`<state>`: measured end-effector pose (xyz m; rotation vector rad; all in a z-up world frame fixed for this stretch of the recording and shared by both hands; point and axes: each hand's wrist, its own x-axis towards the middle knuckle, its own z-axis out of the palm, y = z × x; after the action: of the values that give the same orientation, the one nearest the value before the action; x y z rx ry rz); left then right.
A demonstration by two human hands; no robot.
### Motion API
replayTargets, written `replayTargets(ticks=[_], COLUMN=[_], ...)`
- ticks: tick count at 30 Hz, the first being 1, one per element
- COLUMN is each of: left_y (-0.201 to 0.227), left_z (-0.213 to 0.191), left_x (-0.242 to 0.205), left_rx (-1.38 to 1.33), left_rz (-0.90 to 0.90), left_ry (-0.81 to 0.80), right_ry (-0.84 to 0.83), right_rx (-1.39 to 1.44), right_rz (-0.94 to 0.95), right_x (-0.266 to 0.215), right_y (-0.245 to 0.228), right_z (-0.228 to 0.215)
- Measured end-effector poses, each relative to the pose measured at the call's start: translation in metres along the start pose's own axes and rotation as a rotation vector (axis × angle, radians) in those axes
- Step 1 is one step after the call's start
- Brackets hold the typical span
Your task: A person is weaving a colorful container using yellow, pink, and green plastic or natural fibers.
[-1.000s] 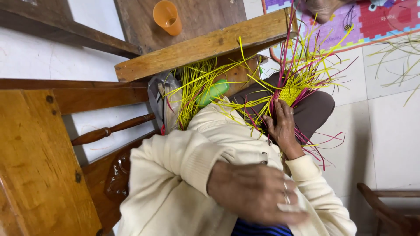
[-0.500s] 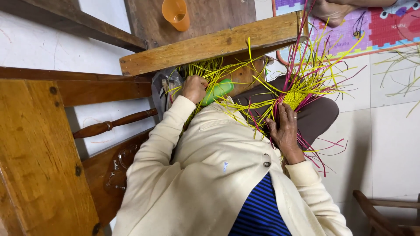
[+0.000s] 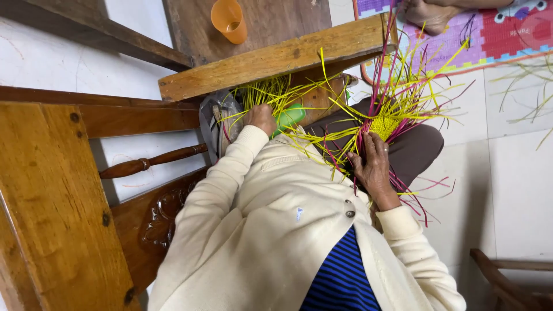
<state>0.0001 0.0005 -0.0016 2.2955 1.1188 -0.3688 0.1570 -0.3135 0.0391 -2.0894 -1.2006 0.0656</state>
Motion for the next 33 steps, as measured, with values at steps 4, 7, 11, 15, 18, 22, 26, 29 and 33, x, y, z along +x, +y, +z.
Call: replayTargets(ticks=[4,7,11,15,18,22,26,29,33], left_y=[0.002,-0.001,-0.028,-0.023,-0.039,-0.027,-0.004,-0.007,0.013], left_z=[0.000,0.001,0.022,-0.012,-0.008,-0.003,-0.007,0.001,-0.018], left_x=[0.002,0.004,0.020,-0.006,-0.010,-0.025,-0.033,-0.027,-0.040], left_rx=[0.042,0.017,-0.219,-0.339,-0.763,-1.148,-1.296,-1.190,-1.181], left_rz=[-0.083,-0.145,-0.182,-0.032,0.247,0.222,0.271,0.349,0.397], left_ry=[-0.026,-0.069,-0.152,-0.336,-0.552,-0.679,-0.784,-0.846,-0.847], right_ry=[0.011,0.019,-0.030,-0.053,0.001,0.121,0.097,0.011,0.071], right_rx=[-0.002,-0.004,0.018,0.090,0.247,0.094,0.106,0.202,0.176], right_rz=[-0.020,-0.008,0.013,0.070,0.185,-0.008,-0.327,-0.430,-0.499], right_x=[0.001,0.002,0.009,0.013,0.018,0.052,0.086,0.095,0.098], right_y=[0.001,-0.003,-0.012,-0.010,-0.011,-0.059,-0.108,-0.114,-0.104], right_z=[-0.001,-0.004,-0.014,-0.020,-0.021,-0.029,-0.025,0.002,0.039])
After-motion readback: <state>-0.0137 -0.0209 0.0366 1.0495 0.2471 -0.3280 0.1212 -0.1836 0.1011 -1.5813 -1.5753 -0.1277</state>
